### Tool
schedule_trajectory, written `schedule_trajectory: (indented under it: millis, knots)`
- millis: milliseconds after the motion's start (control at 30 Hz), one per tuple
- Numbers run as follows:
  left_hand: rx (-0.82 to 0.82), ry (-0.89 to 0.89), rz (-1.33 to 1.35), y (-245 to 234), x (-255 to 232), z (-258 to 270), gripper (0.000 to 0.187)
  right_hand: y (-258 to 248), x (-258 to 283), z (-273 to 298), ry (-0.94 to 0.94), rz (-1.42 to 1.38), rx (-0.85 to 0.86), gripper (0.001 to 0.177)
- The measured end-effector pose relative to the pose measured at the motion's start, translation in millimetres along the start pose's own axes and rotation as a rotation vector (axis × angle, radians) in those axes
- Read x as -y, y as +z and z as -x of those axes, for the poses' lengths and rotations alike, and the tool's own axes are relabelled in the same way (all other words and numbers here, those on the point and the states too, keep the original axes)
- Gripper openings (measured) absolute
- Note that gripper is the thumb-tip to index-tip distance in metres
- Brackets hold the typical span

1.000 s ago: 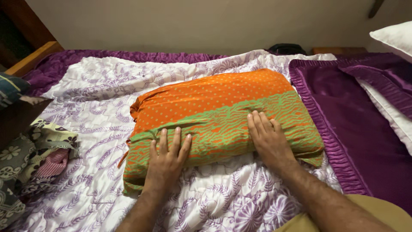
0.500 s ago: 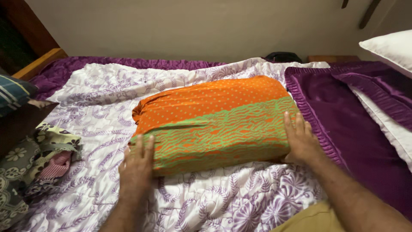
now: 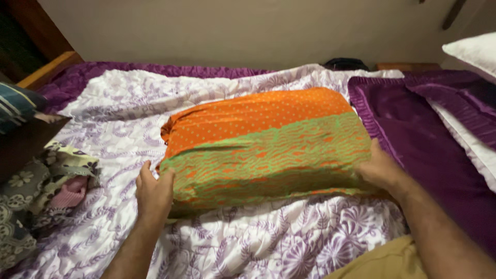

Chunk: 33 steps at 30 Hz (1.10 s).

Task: The person ties the drawstrings of an orange and green patterned pillowcase on a bed. They secure the knot at one end, then move to the other end to tie the second drawstring, and finally smooth the pillowcase surface.

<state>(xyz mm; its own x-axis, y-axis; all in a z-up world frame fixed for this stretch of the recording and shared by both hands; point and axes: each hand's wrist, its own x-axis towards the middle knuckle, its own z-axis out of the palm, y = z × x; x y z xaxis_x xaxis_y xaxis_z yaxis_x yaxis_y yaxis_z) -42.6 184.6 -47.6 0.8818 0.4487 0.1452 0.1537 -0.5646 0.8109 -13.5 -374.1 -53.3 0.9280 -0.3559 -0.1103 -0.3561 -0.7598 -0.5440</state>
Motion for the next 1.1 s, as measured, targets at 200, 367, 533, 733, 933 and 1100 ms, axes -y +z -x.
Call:
schedule_trajectory:
  millis: [200, 367, 533, 733, 933, 1100]
  knots:
    - [0.082, 0.046, -0.119, 17, 32, -8, 0.078, -27, 25, 20, 0.126, 0.043, 0.102, 0.085]
    - [0.273, -0.392, 0.252, -5, 11, -18, 0.068, -39, 29, 47, 0.115, -0.05, 0.495, 0.08]
    - [-0.126, 0.137, -0.329, 5, -34, 12, 0.064, -47, 81, 76, -0.225, 0.383, -0.05, 0.104]
    - [0.069, 0.312, -0.613, 72, -96, 24, 0.072, 31, 139, 105, -0.763, 0.311, -0.224, 0.09]
    - [-0.017, 0.209, -0.596, 34, -68, 29, 0.094, 24, 96, 63, -0.394, 0.298, -0.315, 0.091]
    - [0.147, -0.217, -0.445, 6, -18, 2, 0.089, 6, 84, 52, 0.071, 0.036, -0.17, 0.102]
